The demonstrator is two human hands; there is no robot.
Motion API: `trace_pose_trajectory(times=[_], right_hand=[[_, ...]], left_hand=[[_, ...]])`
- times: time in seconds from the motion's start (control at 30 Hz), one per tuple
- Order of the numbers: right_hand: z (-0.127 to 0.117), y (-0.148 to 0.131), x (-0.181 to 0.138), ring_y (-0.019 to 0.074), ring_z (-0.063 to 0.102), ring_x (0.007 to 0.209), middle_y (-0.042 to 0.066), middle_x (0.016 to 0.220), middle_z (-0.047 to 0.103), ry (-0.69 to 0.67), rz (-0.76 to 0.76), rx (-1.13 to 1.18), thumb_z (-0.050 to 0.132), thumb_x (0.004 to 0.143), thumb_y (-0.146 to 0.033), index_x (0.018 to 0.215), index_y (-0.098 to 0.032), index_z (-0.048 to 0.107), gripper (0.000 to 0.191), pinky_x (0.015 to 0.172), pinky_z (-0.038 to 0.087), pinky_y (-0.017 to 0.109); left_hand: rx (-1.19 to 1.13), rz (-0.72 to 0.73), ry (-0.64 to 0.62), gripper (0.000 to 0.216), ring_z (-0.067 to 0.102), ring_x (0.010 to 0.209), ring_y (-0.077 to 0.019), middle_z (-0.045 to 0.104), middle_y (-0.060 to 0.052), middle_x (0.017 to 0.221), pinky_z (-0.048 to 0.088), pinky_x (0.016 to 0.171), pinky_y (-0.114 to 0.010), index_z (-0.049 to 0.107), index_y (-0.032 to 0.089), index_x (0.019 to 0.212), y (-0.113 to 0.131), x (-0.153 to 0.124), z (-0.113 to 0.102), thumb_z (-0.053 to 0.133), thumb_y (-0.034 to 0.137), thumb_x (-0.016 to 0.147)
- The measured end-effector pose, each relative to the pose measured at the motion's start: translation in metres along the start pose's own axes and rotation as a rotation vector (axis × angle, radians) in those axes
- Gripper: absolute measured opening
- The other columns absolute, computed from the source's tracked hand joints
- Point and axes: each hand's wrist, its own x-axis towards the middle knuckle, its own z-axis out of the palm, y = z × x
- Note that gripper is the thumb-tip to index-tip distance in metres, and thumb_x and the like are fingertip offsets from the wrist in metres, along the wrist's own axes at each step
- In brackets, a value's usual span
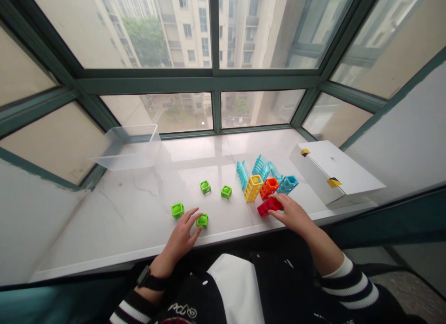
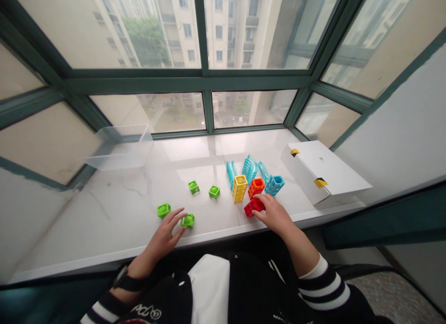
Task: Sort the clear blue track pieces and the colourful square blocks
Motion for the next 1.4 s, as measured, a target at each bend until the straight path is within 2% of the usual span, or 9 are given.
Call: trace_pose_trajectory(times=[0.1,0.2,0.3,0.4,0.5,0.6,0.93,1.2,1.4], right_hand=[[0.005,-0.028,-0.001,0.0272,0.068,0.115,0.010,0.127,0.069,-0.072,-0.103,0.211,0.074,0.088,-0.040,0.127,-0.026,0.064,0.042,0.102,0.056,0.044],[0.025,-0.060,-0.001,0.0252,0.071,0.110,0.009,0.130,0.068,-0.143,-0.108,0.509,0.076,0.088,-0.040,0.127,-0.026,0.059,0.045,0.095,0.061,0.040],[0.051,-0.083,0.004,0.0240,0.073,0.105,0.009,0.130,0.068,-0.269,-0.090,0.724,0.077,0.088,-0.041,0.129,-0.026,0.053,0.050,0.090,0.062,0.038],[0.067,-0.092,0.013,0.0251,0.070,0.115,0.011,0.136,0.063,-0.202,-0.167,0.679,0.079,0.087,-0.039,0.124,-0.024,0.056,0.046,0.095,0.061,0.040],[0.074,-0.093,0.023,0.0286,0.062,0.127,0.012,0.135,0.062,-0.128,-0.339,0.407,0.083,0.084,-0.030,0.121,-0.023,0.062,0.043,0.109,0.053,0.047],[0.080,-0.095,0.031,0.0286,0.065,0.116,0.011,0.123,0.068,-0.182,-0.425,0.214,0.080,0.087,-0.024,0.132,-0.024,0.062,0.048,0.105,0.053,0.048],[0.116,-0.089,0.034,0.0291,0.065,0.113,0.012,0.120,0.067,-0.044,-0.191,0.132,0.072,0.092,-0.024,0.137,-0.023,0.060,0.047,0.103,0.053,0.045],[0.134,-0.075,0.040,0.0328,0.062,0.127,0.017,0.136,0.067,-0.156,-0.115,0.054,0.072,0.092,-0.025,0.148,-0.018,0.056,0.059,0.113,0.047,0.045],[0.135,-0.089,0.053,0.0312,0.069,0.109,0.012,0.119,0.070,-0.287,-0.230,-0.101,0.068,0.093,-0.033,0.163,-0.029,0.042,0.074,0.093,0.055,0.039]], left_hand=[[-0.060,0.027,0.049,0.048,0.055,0.142,-0.0293,0.057,-0.012,0.153,0.048,0.120,-0.054,0.053,0.030,0.148,0.036,0.009,-0.003,0.061,0.034,0.101],[-0.061,0.115,0.001,0.063,0.053,0.143,-0.0304,0.054,-0.013,0.155,0.047,0.120,-0.051,0.043,0.030,0.155,0.072,0.026,0.001,0.068,0.041,0.098],[0.013,0.168,-0.015,0.061,0.057,0.135,-0.0321,0.060,-0.014,0.146,0.050,0.115,-0.053,0.044,0.028,0.153,0.088,0.043,0.005,0.067,0.041,0.098],[0.104,0.174,-0.030,0.045,0.062,0.121,-0.0315,0.066,-0.013,0.132,0.053,0.106,-0.051,0.050,0.025,0.144,0.083,0.053,0.005,0.061,0.034,0.101],[0.218,0.189,-0.087,0.038,0.061,0.114,-0.0324,0.066,-0.014,0.127,0.053,0.102,-0.051,0.054,0.023,0.138,0.073,0.056,0.000,0.059,0.032,0.101],[0.310,0.164,-0.156,0.038,0.061,0.108,-0.0322,0.066,-0.013,0.120,0.053,0.096,-0.049,0.055,0.024,0.138,0.068,0.057,-0.002,0.057,0.033,0.102],[0.493,-0.192,-0.181,0.049,0.066,0.099,-0.0320,0.066,-0.014,0.107,0.052,0.087,-0.043,0.053,0.024,0.149,0.033,0.100,-0.012,0.050,0.040,0.103],[0.565,-0.129,-0.412,0.048,0.069,0.101,-0.0343,0.070,-0.017,0.114,0.053,0.086,-0.046,0.059,0.031,0.147,0.019,0.122,-0.003,0.054,0.037,0.099],[0.558,-0.089,-0.438,0.042,0.070,0.102,-0.0327,0.071,-0.014,0.113,0.052,0.089,-0.045,0.065,0.034,0.137,0.015,0.131,0.002,0.060,0.032,0.095]])
